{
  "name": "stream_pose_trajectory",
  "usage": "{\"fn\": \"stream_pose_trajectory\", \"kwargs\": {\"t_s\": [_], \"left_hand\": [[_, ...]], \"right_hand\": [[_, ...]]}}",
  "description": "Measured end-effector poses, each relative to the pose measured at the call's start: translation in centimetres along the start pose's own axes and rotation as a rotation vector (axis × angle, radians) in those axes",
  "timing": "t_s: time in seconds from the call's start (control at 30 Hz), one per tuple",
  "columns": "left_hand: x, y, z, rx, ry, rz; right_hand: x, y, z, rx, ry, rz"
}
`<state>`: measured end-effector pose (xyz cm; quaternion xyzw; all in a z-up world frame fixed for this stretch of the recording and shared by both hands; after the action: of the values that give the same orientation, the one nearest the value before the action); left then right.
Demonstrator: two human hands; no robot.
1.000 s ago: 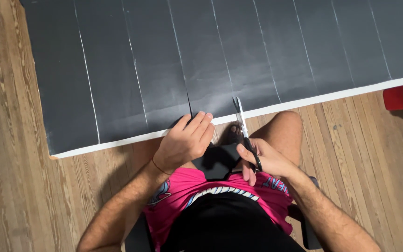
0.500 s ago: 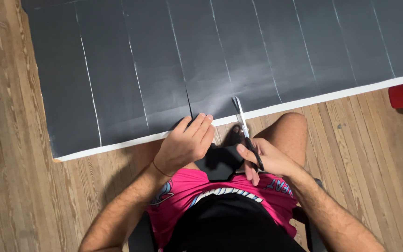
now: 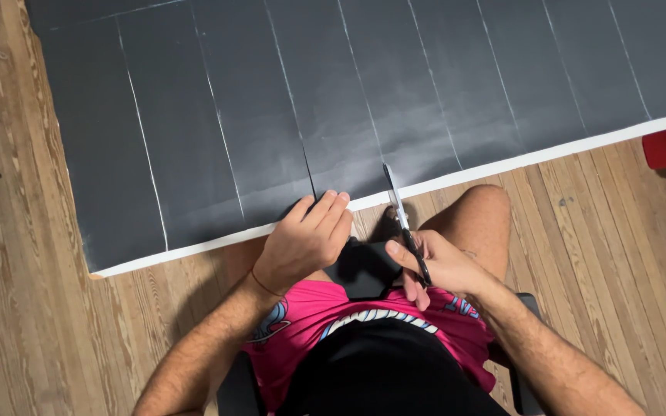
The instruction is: Cutting strips of black leather along marked lines using scissors
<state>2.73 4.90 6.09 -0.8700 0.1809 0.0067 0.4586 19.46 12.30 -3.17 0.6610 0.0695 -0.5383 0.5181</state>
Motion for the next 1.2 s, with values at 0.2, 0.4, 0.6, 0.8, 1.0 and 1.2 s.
{"fn": "stream_pose_trajectory", "kwargs": {"t_s": [0.2,0.4,0.6,0.8,1.0,1.2], "left_hand": [[-0.1,0.3,0.2,0.011,-0.001,-0.010],[-0.1,0.4,0.3,0.017,0.014,-0.029],[-0.2,0.5,0.2,0.020,0.005,-0.019],[-0.3,0.4,0.0,0.025,0.011,-0.012],[-0.3,0.2,-0.2,0.037,0.013,-0.014],[-0.4,-0.1,-0.6,0.052,0.003,-0.017]], "right_hand": [[0.4,0.0,0.1,0.052,-0.064,0.037],[0.1,0.1,0.1,0.080,-0.074,0.042],[-0.6,-1.2,0.2,0.067,-0.075,0.010],[-0.8,-1.1,0.0,0.061,-0.058,-0.018],[-2.2,-1.1,0.4,0.102,-0.088,0.019],[-3.2,-1.1,1.2,0.112,-0.061,0.016]]}}
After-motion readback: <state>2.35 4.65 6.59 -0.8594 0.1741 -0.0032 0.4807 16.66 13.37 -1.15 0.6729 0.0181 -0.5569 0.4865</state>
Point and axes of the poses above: each hand's wrist, its own y-axis away from the middle knuckle, its own z-axis out of the palm, x = y × z, the point moved 8 cm from there along -y, towards the middle knuckle, and after that the axes turned 7 degrees about x, right-handed, at the moved point
